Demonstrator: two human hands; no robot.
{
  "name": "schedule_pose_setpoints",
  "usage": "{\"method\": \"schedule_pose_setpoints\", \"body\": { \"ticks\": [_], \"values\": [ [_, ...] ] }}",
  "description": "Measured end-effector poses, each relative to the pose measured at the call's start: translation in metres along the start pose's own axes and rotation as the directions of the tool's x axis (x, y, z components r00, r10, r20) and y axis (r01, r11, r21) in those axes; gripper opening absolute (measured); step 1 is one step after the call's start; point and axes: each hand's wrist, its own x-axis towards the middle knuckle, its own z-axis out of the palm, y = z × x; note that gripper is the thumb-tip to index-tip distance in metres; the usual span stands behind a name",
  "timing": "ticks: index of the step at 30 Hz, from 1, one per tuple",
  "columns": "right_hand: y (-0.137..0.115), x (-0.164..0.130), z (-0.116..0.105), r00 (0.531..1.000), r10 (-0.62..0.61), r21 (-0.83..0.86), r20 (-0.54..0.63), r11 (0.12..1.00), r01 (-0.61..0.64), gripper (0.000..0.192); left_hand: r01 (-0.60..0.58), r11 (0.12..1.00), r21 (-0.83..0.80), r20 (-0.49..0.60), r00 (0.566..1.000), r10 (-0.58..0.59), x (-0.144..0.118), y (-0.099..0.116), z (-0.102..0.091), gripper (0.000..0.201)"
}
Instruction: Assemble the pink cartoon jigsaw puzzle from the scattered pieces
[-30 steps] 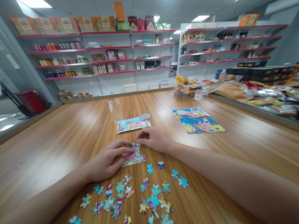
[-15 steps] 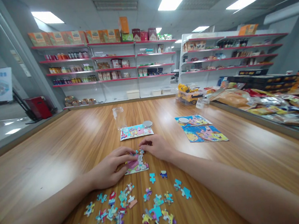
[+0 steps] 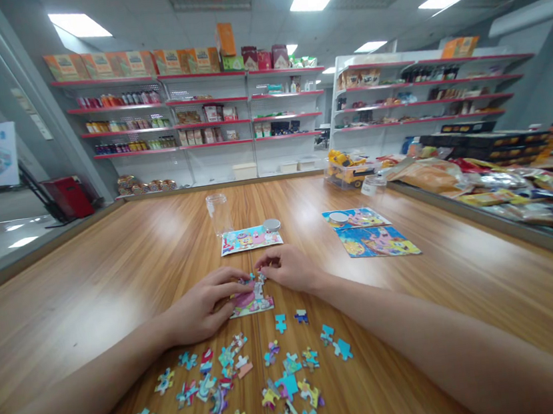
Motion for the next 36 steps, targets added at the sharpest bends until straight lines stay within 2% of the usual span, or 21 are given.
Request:
{"method": "schedule_pose_setpoints", "body": {
  "ticks": [4, 8, 12, 23, 31, 36],
  "values": [
    [0.0002, -0.0002, -0.0024, 0.999, 0.02, 0.042, -0.034, 0.999, -0.018, 0.011, -0.007, 1.0, 0.008, -0.008, 1.0, 0.007, 0.0006, 0.0017, -0.0014, 0.033],
    [-0.002, -0.0008, -0.0046, 0.999, 0.023, 0.052, 0.03, 0.998, -0.025, 0.011, -0.056, 0.998, 0.019, 0.005, 0.998, 0.056, 0.0017, 0.0039, -0.0041, 0.039],
    [-0.0048, -0.0016, -0.0039, 0.998, -0.013, -0.009, 0.061, 1.0, 0.014, 0.014, -0.081, 0.997, 0.017, 0.039, 0.996, 0.08, 0.0017, 0.0038, -0.0043, 0.038],
    [-0.0059, -0.0036, -0.0001, 0.996, -0.069, -0.217, 0.051, 0.973, 0.078, 0.015, -0.073, 0.997, 0.007, 0.035, 0.997, 0.073, 0.0019, 0.0026, -0.003, 0.037],
    [-0.003, -0.0036, -0.0017, 0.997, -0.043, -0.149, 0.056, 0.988, 0.051, 0.017, -0.066, 0.998, 0.015, 0.036, 0.997, 0.065, 0.0016, 0.0029, -0.0033, 0.036],
    [0.0003, -0.0027, -0.001, 0.995, -0.04, -0.172, 0.087, 0.984, 0.055, 0.016, -0.066, 0.998, 0.018, 0.043, 0.997, 0.066, 0.0019, 0.0035, -0.0041, 0.036]
  ]
}}
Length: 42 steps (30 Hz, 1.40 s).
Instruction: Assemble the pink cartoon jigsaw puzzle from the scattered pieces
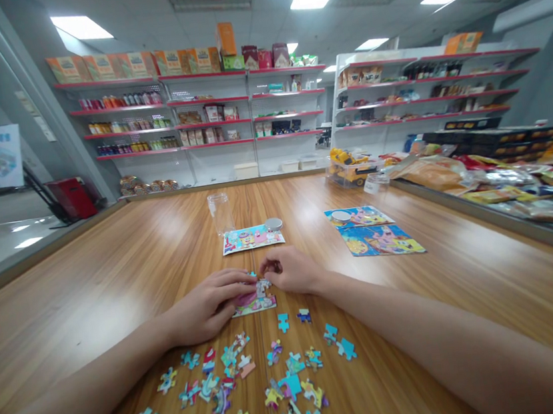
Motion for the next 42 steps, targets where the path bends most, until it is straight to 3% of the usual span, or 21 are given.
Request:
{"method": "schedule_pose_setpoints", "body": {
  "ticks": [16, 19, 22, 26, 29, 32, 35, 37, 39, 41, 42],
  "values": [
    [-0.004, -0.003, -0.002, 0.998, -0.059, 0.009, -0.013, 0.998, 0.059, 0.011, 0.03, 0.997, -0.073, -0.02, 0.999, -0.032, 0.0, -0.001, 0.001, 0.034],
    [-0.003, -0.002, -0.001, 0.998, -0.058, 0.012, -0.019, 0.998, 0.058, 0.012, 0.114, 0.988, -0.103, -0.086, 0.989, -0.123, 0.0, -0.001, 0.001, 0.031],
    [-0.003, -0.002, -0.001, 0.999, -0.042, 0.008, -0.029, 0.999, 0.043, 0.012, 0.222, 0.963, -0.154, -0.25, 0.934, -0.255, 0.0, -0.005, 0.0, 0.013],
    [-0.004, -0.002, -0.001, 0.999, -0.038, -0.015, -0.033, 0.999, 0.037, 0.011, 0.304, 0.944, -0.124, -0.382, 0.864, -0.329, 0.001, -0.011, -0.001, 0.033],
    [-0.003, -0.002, -0.001, 0.999, -0.037, -0.018, -0.027, 0.999, 0.036, 0.011, 0.387, 0.907, -0.167, -0.408, 0.811, -0.421, -0.001, -0.015, 0.001, 0.037],
    [-0.002, -0.002, -0.001, 0.999, -0.038, -0.017, -0.023, 0.999, 0.037, 0.01, 0.457, 0.849, -0.264, -0.396, 0.751, -0.528, -0.003, -0.022, 0.004, 0.029],
    [-0.001, -0.002, 0.0, 0.999, -0.047, -0.005, -0.021, 0.999, 0.047, 0.01, 0.482, 0.821, -0.306, -0.387, 0.725, -0.57, -0.004, -0.028, 0.005, 0.025],
    [0.0, -0.002, 0.0, 0.998, -0.053, 0.003, -0.017, 0.999, 0.053, 0.01, 0.447, 0.837, -0.315, -0.383, 0.747, -0.543, -0.005, -0.028, 0.003, 0.021],
    [0.0, -0.003, 0.0, 0.998, -0.056, 0.0, -0.017, 0.998, 0.056, 0.011, 0.315, 0.892, -0.324, -0.341, 0.841, -0.42, -0.005, -0.021, -0.001, 0.019],
    [0.0, -0.003, 0.0, 0.998, -0.054, -0.006, -0.014, 0.999, 0.053, 0.011, 0.119, 0.939, -0.322, -0.264, 0.941, -0.209, -0.004, -0.01, -0.005, 0.022],
    [0.0, -0.003, 0.0, 0.999, -0.051, -0.01, -0.013, 0.999, 0.05, 0.011, 0.032, 0.95, -0.311, -0.222, 0.969, -0.106, -0.004, -0.005, -0.006, 0.024]
  ]
}}
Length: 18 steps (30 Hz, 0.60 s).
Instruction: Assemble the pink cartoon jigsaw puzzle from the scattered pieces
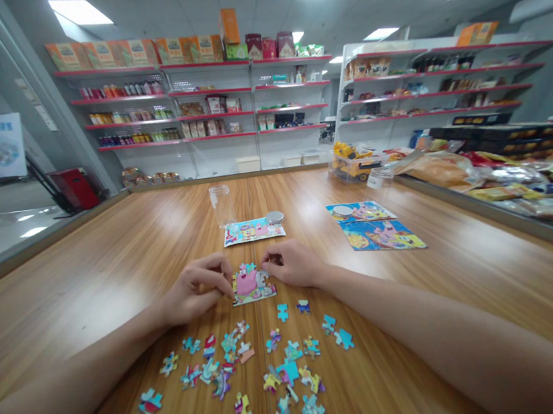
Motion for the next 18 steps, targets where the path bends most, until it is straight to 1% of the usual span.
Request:
{"method": "schedule_pose_setpoints", "body": {
  "ticks": [1, 3, 6, 9, 10, 11, 12, 13, 14, 15, 16, 17, 18],
  "values": [
    [0.0, 0.0, 0.0, 1.0, 0.003, -0.002, 0.003, 1.0, -0.003, 0.011, -0.065, 0.998, 0.007, 0.062, 0.996, 0.065, 0.0, 0.005, 0.001, 0.025],
    [0.0, 0.0, 0.0, 1.0, 0.009, -0.005, 0.006, 1.0, -0.009, 0.012, -0.134, 0.99, 0.047, 0.137, 0.982, 0.126, 0.0, 0.011, 0.003, 0.026],
    [0.0, 0.0, 0.0, 1.0, 0.013, -0.004, 0.005, 1.0, -0.013, 0.012, -0.164, 0.983, 0.082, 0.19, 0.971, 0.146, 0.0, 0.012, 0.003, 0.031],
    [0.0, 0.0, 0.0, 1.0, 0.009, -0.003, 0.009, 1.0, -0.009, 0.012, -0.175, 0.982, 0.073, 0.225, 0.962, 0.155, 0.0, 0.01, 0.002, 0.03],
    [0.0, 0.0, 0.0, 1.0, 0.007, -0.003, 0.01, 1.0, -0.007, 0.012, -0.163, 0.985, 0.05, 0.226, 0.963, 0.147, 0.001, 0.01, 0.003, 0.029],
    [0.001, 0.0, 0.0, 1.0, 0.006, -0.003, 0.011, 1.0, -0.006, 0.012, -0.124, 0.992, 0.006, 0.216, 0.969, 0.12, 0.001, 0.011, 0.004, 0.028],
    [0.001, 0.0, 0.0, 1.0, 0.006, -0.002, 0.012, 1.0, -0.006, 0.012, -0.049, 0.997, -0.067, 0.192, 0.979, 0.061, 0.002, 0.013, 0.006, 0.026],
    [0.001, 0.0, 0.0, 1.0, 0.008, 0.0, 0.012, 1.0, -0.008, 0.012, 0.058, 0.982, -0.18, 0.149, 0.988, -0.031, 0.003, 0.014, 0.008, 0.024],
    [0.001, 0.0, 0.0, 1.0, 0.011, 0.0, 0.01, 1.0, -0.011, 0.012, 0.185, 0.925, -0.332, 0.104, 0.982, -0.159, 0.004, 0.015, 0.01, 0.02],
    [0.002, 0.0, 0.0, 1.0, 0.014, 0.0, 0.009, 1.0, -0.014, 0.012, 0.301, 0.81, -0.504, 0.078, 0.949, -0.305, 0.005, 0.015, 0.012, 0.016],
    [0.002, 0.0, 0.0, 1.0, 0.015, -0.001, 0.01, 1.0, -0.015, 0.012, 0.377, 0.648, -0.662, 0.082, 0.896, -0.437, 0.007, 0.015, 0.014, 0.014],
    [0.002, 0.0, 0.001, 1.0, 0.016, -0.001, 0.01, 1.0, -0.016, 0.011, 0.404, 0.476, -0.781, 0.106, 0.837, -0.537, 0.008, 0.015, 0.015, 0.017],
    [0.002, 0.0, 0.001, 1.0, 0.017, 0.0, 0.009, 1.0, -0.017, 0.011, 0.397, 0.324, -0.859, 0.138, 0.788, -0.6, 0.009, 0.014, 0.015, 0.02]
  ]
}}
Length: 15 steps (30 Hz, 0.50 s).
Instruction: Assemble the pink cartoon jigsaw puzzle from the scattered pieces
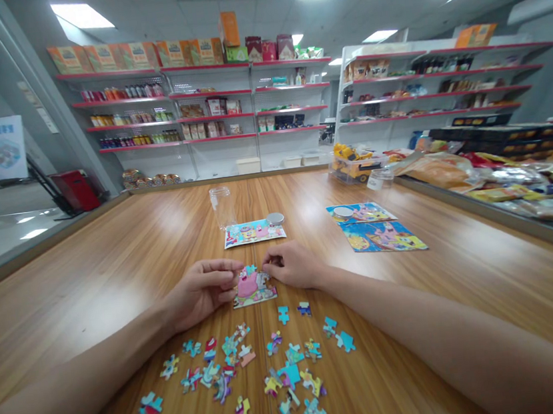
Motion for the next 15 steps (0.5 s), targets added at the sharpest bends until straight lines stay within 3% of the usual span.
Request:
{"method": "schedule_pose_setpoints", "body": {
  "ticks": [2, 4, 15],
  "values": [
    [-0.0001, 0.0002, 0.0, 1.0, 0.001, 0.01, 0.002, 1.0, -0.001, 0.011, 0.07, 0.981, -0.182, -0.042, 0.996, -0.079, 0.0019, 0.0011, -0.0016, 0.026],
    [-0.0004, 0.0003, -0.0002, 1.0, 0.002, 0.019, 0.002, 1.0, -0.002, 0.011, 0.073, 0.963, -0.258, -0.058, 0.994, -0.091, 0.0027, 0.0027, -0.004, 0.027],
    [-0.0018, 0.0011, -0.0009, 1.0, 0.003, -0.003, 0.002, 1.0, -0.003, 0.012, 0.019, 0.928, -0.372, -0.013, 1.0, -0.025, 0.0027, 0.0038, -0.0084, 0.029]
  ]
}}
